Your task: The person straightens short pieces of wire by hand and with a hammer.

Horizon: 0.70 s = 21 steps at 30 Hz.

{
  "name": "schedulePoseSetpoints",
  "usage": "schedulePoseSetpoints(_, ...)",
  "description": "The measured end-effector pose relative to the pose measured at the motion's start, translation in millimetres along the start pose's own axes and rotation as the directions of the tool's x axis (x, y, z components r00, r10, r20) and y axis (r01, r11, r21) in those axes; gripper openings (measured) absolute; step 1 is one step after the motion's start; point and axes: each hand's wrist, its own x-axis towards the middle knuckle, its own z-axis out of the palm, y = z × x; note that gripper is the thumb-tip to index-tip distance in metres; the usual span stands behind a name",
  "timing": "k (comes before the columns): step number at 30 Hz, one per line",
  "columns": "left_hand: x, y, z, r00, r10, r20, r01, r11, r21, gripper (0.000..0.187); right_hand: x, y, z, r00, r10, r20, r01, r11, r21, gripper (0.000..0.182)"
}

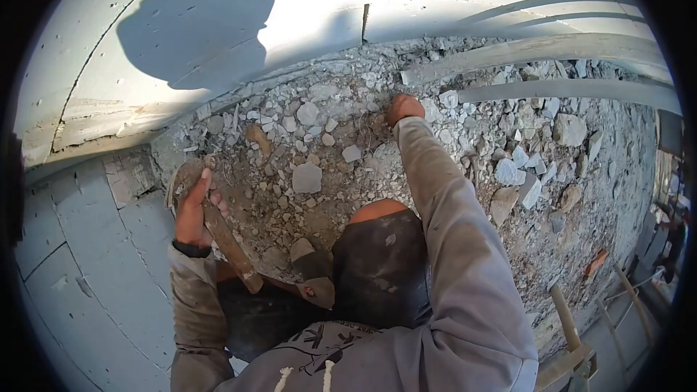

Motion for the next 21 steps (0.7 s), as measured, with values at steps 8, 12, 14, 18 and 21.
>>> schedulePoseSetpoints(8,-9.9,0.4,4.5,0.984,0.177,0.024,-0.178,0.983,0.055,0.028,-11.1,-8.5,-13.2,0.984,-0.025,-0.176,0.054,0.985,0.164,0.016)
schedulePoseSetpoints(12,-15.5,8.3,5.4,0.982,0.151,0.111,-0.154,0.988,0.021,0.027,-44.8,-48.0,-36.4,0.818,-0.489,-0.303,0.537,0.838,0.096,0.016)
schedulePoseSetpoints(14,-17.8,10.2,8.3,0.977,0.196,0.088,-0.199,0.98,0.017,0.026,-50.0,-72.2,-39.1,0.803,-0.581,-0.135,0.589,0.807,0.032,0.019)
schedulePoseSetpoints(18,-16.3,6.8,9.4,0.973,0.216,0.082,-0.219,0.976,0.019,0.03,-36.3,-86.2,-20.5,0.588,-0.806,0.065,0.804,0.574,-0.156,0.028)
schedulePoseSetpoints(21,-19.7,6.5,12.7,0.965,0.256,0.06,-0.26,0.961,0.088,0.036,-26.2,-90.2,-16.9,0.685,-0.67,0.288,0.729,0.634,-0.258,0.031)
